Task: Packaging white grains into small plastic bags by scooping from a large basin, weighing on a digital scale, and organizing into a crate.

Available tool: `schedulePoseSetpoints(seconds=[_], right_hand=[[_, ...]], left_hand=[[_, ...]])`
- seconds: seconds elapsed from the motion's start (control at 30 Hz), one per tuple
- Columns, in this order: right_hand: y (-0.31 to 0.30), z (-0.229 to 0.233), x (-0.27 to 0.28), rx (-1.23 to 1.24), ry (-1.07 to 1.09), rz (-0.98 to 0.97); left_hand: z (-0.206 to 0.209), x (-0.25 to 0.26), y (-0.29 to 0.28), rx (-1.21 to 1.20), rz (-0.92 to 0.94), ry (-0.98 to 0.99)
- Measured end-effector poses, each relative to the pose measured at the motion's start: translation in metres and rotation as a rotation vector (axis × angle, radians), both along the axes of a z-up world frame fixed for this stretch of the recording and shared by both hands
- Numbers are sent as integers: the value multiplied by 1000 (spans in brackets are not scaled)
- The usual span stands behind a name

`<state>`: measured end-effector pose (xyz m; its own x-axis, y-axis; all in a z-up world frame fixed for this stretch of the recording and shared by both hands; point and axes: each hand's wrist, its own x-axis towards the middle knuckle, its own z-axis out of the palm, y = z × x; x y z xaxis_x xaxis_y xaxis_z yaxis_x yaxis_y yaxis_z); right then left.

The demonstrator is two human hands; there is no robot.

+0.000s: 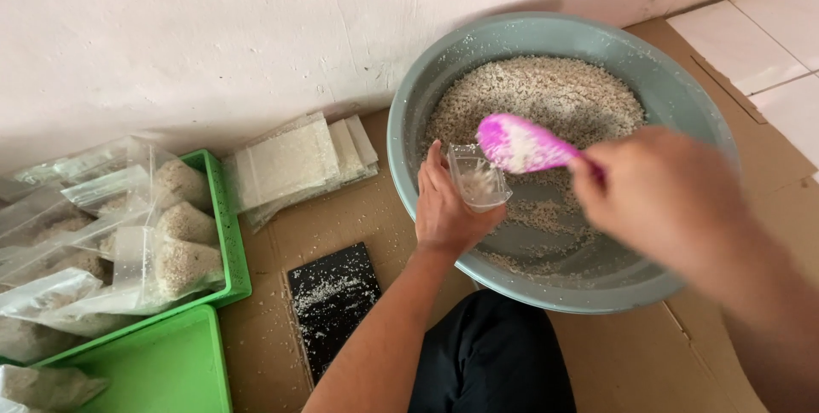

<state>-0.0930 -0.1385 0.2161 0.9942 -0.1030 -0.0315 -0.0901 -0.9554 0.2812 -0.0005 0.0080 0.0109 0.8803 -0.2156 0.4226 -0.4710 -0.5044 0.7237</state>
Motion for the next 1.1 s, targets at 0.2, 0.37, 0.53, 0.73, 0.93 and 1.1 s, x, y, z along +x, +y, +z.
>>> schedulePoseSetpoints(seconds=[0.2,0.37,0.53,0.73,0.93,1.1], right_hand=[[-61,-32,29,179,264,-412],[-85,-148,68,232,562,-489],[-122,-252,97,616,215,-256],[-85,-265,135,549,237,-219],[-87,-265,123,762,156,-104],[-97,-213,106,812,177,-107]], left_hand=[[4,-4,0,-14,19,0],[4,-4,0,-72,16,33],[1,-5,-3,-141,60,-82],[4,-5,-3,-156,50,-80],[4,-5,-4,-153,60,-121],[3,-4,-1,-133,23,-64]])
